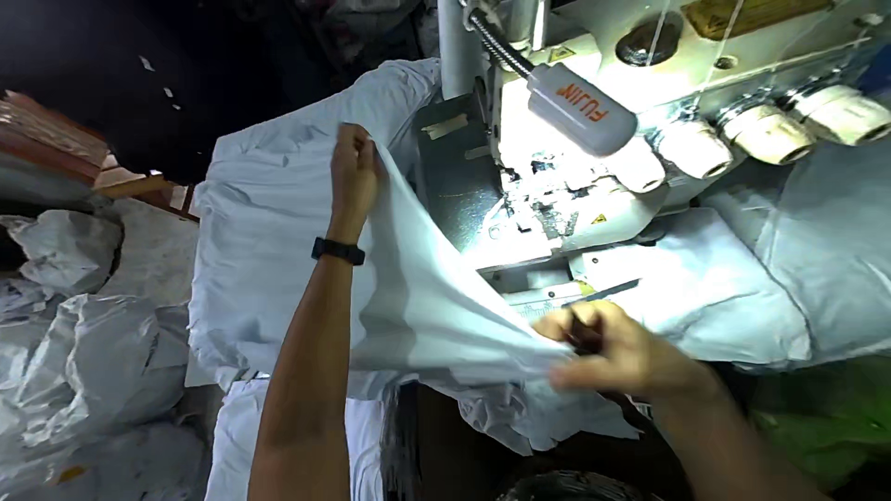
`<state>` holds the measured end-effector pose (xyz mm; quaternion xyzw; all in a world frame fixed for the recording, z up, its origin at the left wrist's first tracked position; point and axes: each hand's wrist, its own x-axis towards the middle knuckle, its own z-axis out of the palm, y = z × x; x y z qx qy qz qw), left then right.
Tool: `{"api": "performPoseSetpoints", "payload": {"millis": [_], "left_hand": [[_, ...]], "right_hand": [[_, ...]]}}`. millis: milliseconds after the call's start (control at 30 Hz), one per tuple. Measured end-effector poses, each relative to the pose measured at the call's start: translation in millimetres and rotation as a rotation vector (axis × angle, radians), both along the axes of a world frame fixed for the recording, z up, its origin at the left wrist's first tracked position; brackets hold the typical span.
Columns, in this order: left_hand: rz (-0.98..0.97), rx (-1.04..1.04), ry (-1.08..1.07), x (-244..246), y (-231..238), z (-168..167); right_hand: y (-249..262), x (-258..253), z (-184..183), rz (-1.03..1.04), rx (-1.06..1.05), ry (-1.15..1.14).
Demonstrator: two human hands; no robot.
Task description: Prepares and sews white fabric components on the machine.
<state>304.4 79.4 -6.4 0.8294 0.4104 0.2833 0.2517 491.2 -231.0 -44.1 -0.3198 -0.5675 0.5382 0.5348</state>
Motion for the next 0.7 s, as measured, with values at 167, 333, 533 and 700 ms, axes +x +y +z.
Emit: {"api": "performPoseSetpoints", "payload": {"millis": [167, 333, 533, 700], "left_hand": [[-0.376, -0.026, -0.154, 12, -120, 7], [-0.408, 0.213, 0.221, 5, -134, -2], [-0.350, 0.267, 0.411, 7, -142, 4], [-0.400, 0.245, 0.303, 30, -119, 8]], "right_hand": [[-19, 39, -4, 0.072, -0.208, -0.167], [-4, -23, -29, -0.192, -0.339, -0.354], [-21, -8, -18, 0.117, -0.468, 0.064], [-45, -33, -23, -0.386, -0.022, -0.594]]}}
